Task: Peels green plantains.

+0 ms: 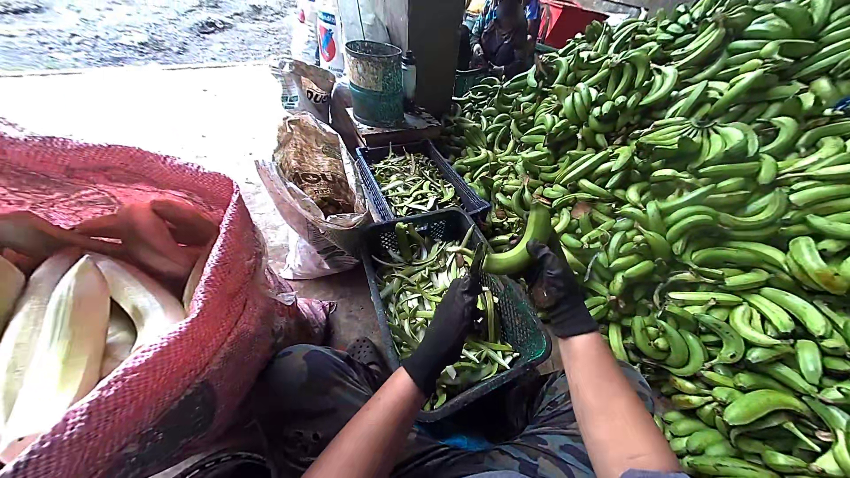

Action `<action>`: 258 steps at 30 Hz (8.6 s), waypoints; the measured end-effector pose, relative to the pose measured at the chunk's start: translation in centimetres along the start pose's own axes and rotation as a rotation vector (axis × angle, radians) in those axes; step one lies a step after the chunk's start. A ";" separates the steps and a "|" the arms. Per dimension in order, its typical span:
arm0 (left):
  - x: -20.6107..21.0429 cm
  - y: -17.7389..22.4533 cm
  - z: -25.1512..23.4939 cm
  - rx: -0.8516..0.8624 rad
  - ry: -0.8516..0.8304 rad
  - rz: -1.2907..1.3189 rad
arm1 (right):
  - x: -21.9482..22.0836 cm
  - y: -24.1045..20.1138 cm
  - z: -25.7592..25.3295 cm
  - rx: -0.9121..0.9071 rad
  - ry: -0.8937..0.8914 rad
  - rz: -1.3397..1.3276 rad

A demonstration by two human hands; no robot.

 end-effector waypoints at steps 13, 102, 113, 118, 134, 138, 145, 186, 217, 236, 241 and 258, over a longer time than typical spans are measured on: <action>-1.4 2.0 0.8 0.227 -0.140 -0.415 | -1.9 0.9 -0.5 0.206 0.063 -0.103; -5.9 1.2 -6.6 0.571 0.030 -0.966 | 2.6 6.0 2.5 0.400 -0.489 0.309; -2.8 1.3 -4.3 0.653 0.029 -0.700 | 0.4 4.4 -0.3 0.022 0.015 -0.531; -2.2 1.9 -2.6 0.877 0.177 -0.712 | 1.9 4.3 -1.0 0.010 0.168 -0.931; -3.1 1.7 -3.1 0.726 0.148 -0.919 | 1.2 4.7 1.9 0.108 0.108 0.391; -4.2 1.5 -4.1 0.441 0.110 -0.720 | 2.0 4.0 2.4 -0.103 -0.132 0.867; -6.0 -0.5 -5.1 0.164 0.022 -0.642 | 0.9 5.0 1.7 0.097 -0.062 0.433; 0.4 -1.6 -2.0 0.620 -0.311 -0.811 | -2.7 6.0 2.3 0.427 0.081 -0.089; -1.8 -2.2 -3.7 0.435 -0.087 -0.763 | -1.8 8.5 2.1 0.404 0.025 -0.091; -7.5 -4.1 -1.7 -0.181 -0.128 -1.062 | 33.4 -13.2 3.7 -0.336 -0.837 0.025; -8.8 -3.4 -1.7 -0.198 -0.082 -1.090 | 42.3 -15.4 0.9 -0.178 -0.794 0.128; -8.9 -2.0 0.1 -0.335 -0.351 -1.164 | 23.7 14.8 -17.7 0.228 -0.430 1.457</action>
Point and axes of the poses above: each hand's wrist, its own z-axis away from the middle knuckle, its own x-axis out of the palm, y = z × x, the point moved 5 cm from there along -z, towards the middle knuckle, and after that the axes turned 3 degrees about y, right-handed, at the moved point
